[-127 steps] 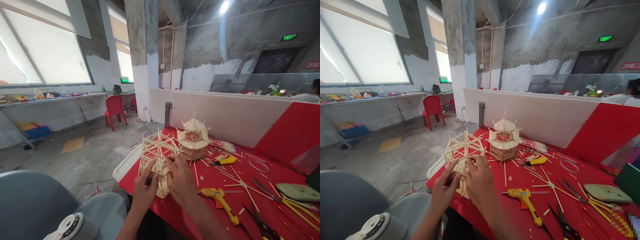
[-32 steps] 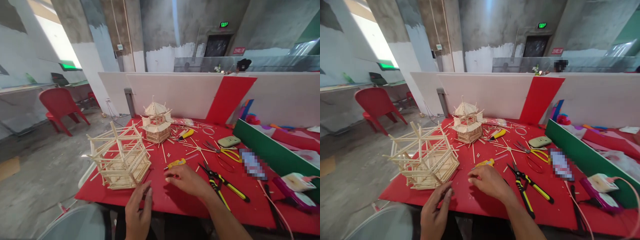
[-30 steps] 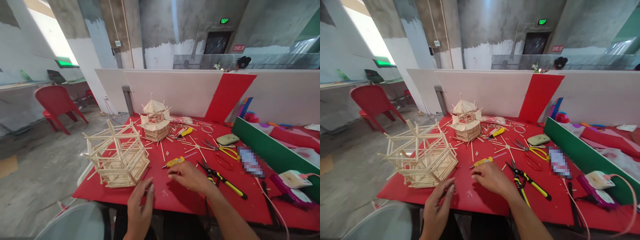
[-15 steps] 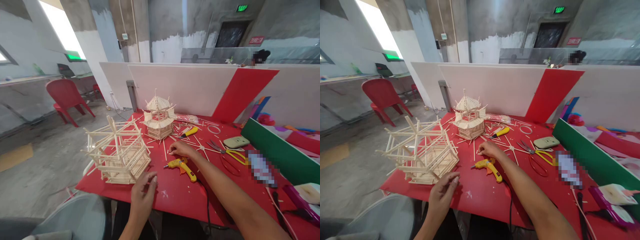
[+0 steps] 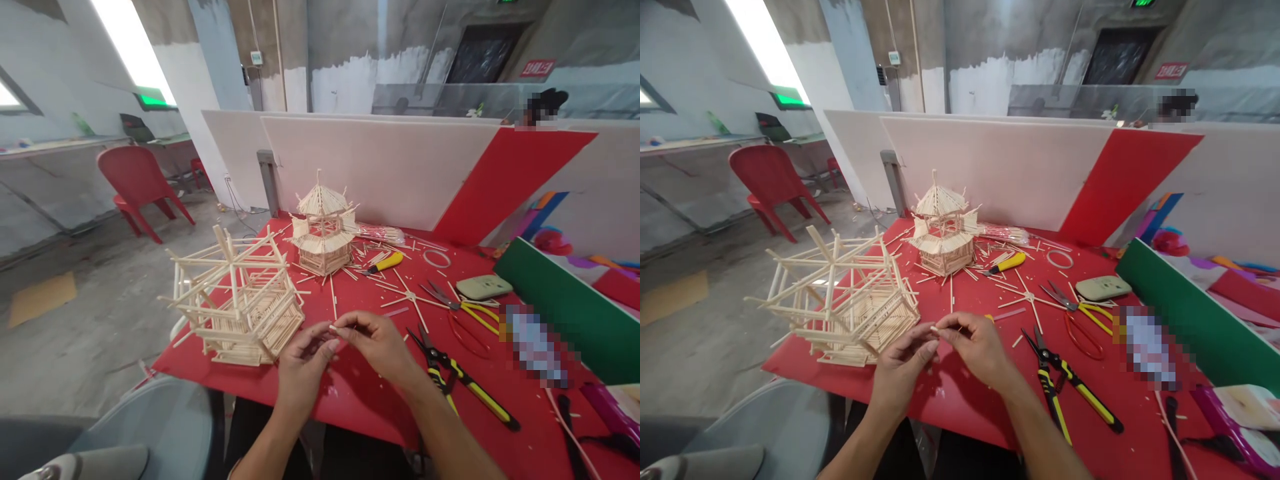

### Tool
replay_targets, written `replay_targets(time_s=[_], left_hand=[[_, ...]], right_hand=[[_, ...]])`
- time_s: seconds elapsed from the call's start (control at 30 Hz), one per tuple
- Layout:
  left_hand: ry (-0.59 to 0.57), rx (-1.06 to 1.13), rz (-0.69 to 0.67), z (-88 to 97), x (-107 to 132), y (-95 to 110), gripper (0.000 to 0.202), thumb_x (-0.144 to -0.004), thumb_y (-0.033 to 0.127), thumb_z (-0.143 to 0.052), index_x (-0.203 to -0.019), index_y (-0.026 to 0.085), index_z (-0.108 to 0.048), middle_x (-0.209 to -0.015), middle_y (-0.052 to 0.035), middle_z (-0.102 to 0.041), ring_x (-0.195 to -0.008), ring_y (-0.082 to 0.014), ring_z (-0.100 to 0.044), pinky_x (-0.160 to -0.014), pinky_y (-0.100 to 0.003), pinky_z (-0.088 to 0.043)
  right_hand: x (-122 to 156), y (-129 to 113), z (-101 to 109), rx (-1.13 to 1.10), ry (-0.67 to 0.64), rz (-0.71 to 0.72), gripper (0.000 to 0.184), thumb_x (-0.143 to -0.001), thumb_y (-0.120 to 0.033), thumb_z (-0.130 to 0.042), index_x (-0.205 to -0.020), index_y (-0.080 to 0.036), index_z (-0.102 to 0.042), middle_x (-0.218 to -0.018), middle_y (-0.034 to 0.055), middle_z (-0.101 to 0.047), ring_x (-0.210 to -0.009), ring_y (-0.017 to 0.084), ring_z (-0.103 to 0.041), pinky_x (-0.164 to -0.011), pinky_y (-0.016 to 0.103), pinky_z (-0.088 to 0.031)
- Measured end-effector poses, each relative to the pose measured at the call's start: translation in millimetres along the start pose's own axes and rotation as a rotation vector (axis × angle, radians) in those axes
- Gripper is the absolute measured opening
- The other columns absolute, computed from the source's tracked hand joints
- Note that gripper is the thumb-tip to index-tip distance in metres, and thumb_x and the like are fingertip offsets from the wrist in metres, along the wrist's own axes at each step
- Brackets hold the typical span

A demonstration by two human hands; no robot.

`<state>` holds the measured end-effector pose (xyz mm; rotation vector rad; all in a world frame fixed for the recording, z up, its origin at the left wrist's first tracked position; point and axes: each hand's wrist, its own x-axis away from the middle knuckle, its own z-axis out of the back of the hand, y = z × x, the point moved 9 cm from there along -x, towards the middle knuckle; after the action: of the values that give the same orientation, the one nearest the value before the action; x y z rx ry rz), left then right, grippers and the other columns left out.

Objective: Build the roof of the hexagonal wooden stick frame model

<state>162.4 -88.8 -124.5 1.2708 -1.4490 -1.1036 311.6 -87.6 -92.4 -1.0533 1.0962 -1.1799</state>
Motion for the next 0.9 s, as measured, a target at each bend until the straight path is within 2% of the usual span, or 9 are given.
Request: replay_targets(time_s=[0.1,0.17,0.33,0.4,0.47,0.57,0.67,0.77,0.9], left_hand=[[-0.003,0.059,-0.002,-4.4,0,2,0.023,-0.072,0.031,-0.080,-0.089,0.016,-0.078,-0.071,-0.0011,-0.066,-0.055,-0.0087,-0.058,-0.051,-0.019,-0.047],[0.003,0.045,-0.017,-2.2,1,3,0.018,-0.074,0.031,-0.078,-0.083,0.015,-0.079,-0.068,0.0002,-0.063,-0.054,-0.0074,-0.055,-0.052,-0.018,-0.046],[0.053,-0.024,-0.069,8.4,7,10,0.017,-0.075,0.032,-0.077,-0.076,0.015,-0.076,-0.068,0.0002,-0.064,-0.054,-0.0076,-0.055,-0.050,-0.018,-0.045],[0.061,-0.058,-0.051,9.2,9,9,0.020,-0.074,0.034,-0.077,-0.078,0.014,-0.075,-0.062,0.0000,-0.066,-0.052,-0.0095,-0.058,-0.050,-0.019,-0.048],[0.072,-0.106,-0.018,9.7,12,2,0.021,-0.072,0.034,-0.078,-0.080,0.015,-0.073,-0.056,-0.0001,-0.067,-0.050,-0.0114,-0.060,-0.049,-0.020,-0.049],[0.072,-0.162,0.039,10.9,15,-20,0.023,-0.069,0.034,-0.079,-0.080,0.015,-0.071,-0.059,-0.0018,-0.071,-0.054,-0.0158,-0.067,-0.049,-0.022,-0.051],[0.023,-0.228,0.042,9.6,15,-47,0.022,-0.072,0.036,-0.075,-0.081,0.016,-0.071,-0.067,-0.0031,-0.073,-0.063,-0.0206,-0.072,-0.053,-0.026,-0.055],[-0.031,-0.456,-0.138,4.1,18,-55,0.014,-0.079,0.032,-0.069,-0.081,0.019,-0.073,-0.077,-0.0040,-0.075,-0.072,-0.0204,-0.072,-0.067,-0.031,-0.057],[-0.058,-0.830,-0.470,-12.6,31,-39,0.010,-0.081,0.024,-0.068,-0.077,0.022,-0.077,-0.094,-0.0061,-0.074,-0.090,-0.0225,-0.066,-0.082,-0.037,-0.051]], right_hand=[[14,5,-10,-0.203,0.102,-0.040,0.020,-0.082,-0.038,-0.072,-0.085,-0.019,-0.070,-0.076,-0.0001,-0.071,-0.069,0.013,-0.065,-0.067,0.023,-0.051],[17,7,-15,-0.243,0.123,-0.054,0.021,-0.081,-0.039,-0.073,-0.082,-0.018,-0.069,-0.072,-0.0004,-0.069,-0.066,0.013,-0.063,-0.065,0.023,-0.051],[26,4,-27,-0.211,0.008,-0.047,0.020,-0.087,-0.038,-0.066,-0.092,-0.020,-0.072,-0.085,0.0027,-0.074,-0.076,0.015,-0.069,-0.072,0.026,-0.055],[33,3,-20,-0.074,0.011,-0.019,0.021,-0.091,-0.038,-0.061,-0.099,-0.022,-0.072,-0.094,0.0040,-0.075,-0.083,0.017,-0.070,-0.076,0.028,-0.055],[44,5,1,0.186,0.087,0.024,0.022,-0.094,-0.037,-0.057,-0.102,-0.023,-0.072,-0.101,0.0051,-0.075,-0.091,0.020,-0.070,-0.081,0.030,-0.055],[70,18,52,0.659,0.267,0.039,0.028,-0.096,-0.035,-0.050,-0.112,-0.023,-0.069,-0.113,0.0085,-0.073,-0.106,0.025,-0.066,-0.093,0.039,-0.051],[109,48,111,1.112,0.430,-0.129,0.050,-0.090,-0.043,-0.056,-0.131,-0.015,-0.058,-0.131,0.0185,-0.062,-0.122,0.036,-0.056,-0.098,0.051,-0.047],[144,81,146,1.332,0.416,-0.338,0.069,-0.086,-0.052,-0.059,-0.134,-0.004,-0.053,-0.131,0.0267,-0.058,-0.118,0.041,-0.056,-0.089,0.050,-0.050],[160,92,151,1.405,0.342,-0.372,0.056,-0.088,-0.045,-0.053,-0.129,-0.007,-0.058,-0.111,0.0205,-0.064,-0.105,0.035,-0.061,-0.085,0.042,-0.050]])
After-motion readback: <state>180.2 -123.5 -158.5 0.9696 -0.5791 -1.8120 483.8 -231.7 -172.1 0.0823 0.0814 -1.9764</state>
